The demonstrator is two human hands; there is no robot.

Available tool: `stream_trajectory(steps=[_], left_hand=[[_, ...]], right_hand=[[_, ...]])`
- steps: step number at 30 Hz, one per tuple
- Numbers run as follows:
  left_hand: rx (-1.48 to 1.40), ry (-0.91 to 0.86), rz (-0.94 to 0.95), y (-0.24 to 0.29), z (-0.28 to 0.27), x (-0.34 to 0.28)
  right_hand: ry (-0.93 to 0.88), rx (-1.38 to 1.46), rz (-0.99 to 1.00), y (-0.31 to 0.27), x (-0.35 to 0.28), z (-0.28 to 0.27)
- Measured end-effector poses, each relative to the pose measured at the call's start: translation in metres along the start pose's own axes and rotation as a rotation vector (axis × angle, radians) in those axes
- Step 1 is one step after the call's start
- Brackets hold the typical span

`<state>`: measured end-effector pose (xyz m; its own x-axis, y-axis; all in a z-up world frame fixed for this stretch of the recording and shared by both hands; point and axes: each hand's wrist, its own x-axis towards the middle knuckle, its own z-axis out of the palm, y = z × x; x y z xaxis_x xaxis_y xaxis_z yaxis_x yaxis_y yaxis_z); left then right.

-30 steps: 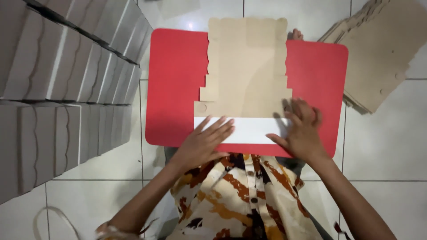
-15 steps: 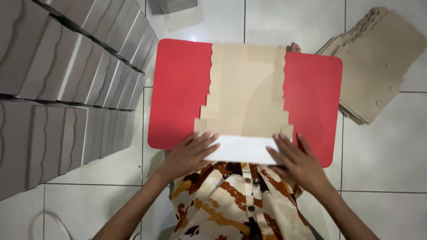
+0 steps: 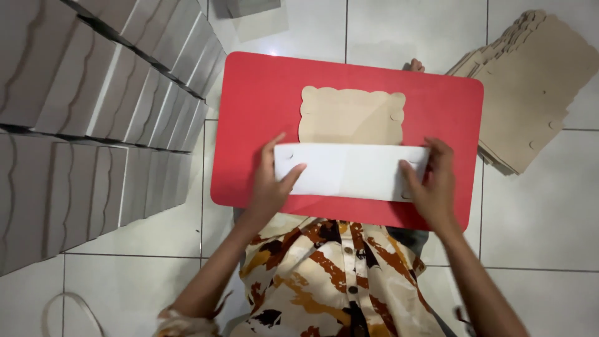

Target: Folding flat cardboard templates into rectangular white boxes on a floor-level workspace.

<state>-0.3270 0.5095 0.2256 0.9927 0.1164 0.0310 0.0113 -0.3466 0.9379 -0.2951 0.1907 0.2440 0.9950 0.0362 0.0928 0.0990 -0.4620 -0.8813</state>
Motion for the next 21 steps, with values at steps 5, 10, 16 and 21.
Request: stream_trajectory(steps=[5,10,16,21], left_hand=[[0.998,0.095,0.222,-0.015,0.060,0.007],[0.762,-0.241,0.308,0.005,0.088,0.009],[0.878,-0.246,0.215,-0.004,0.052,0.025],[0.908,-0.264,0.245,0.004,0.079,0.022]], right_hand=[[0.121,-0.830,-0.323,0.017,0.009,0.055],[0.014,-0.699,-0.360,0.004,-0.002,0.088],[0.053,-0.781,-0.329,0.030,0.010,0.056],[-0.033,-0.803,-0.497,0.037,0.040,0.092]])
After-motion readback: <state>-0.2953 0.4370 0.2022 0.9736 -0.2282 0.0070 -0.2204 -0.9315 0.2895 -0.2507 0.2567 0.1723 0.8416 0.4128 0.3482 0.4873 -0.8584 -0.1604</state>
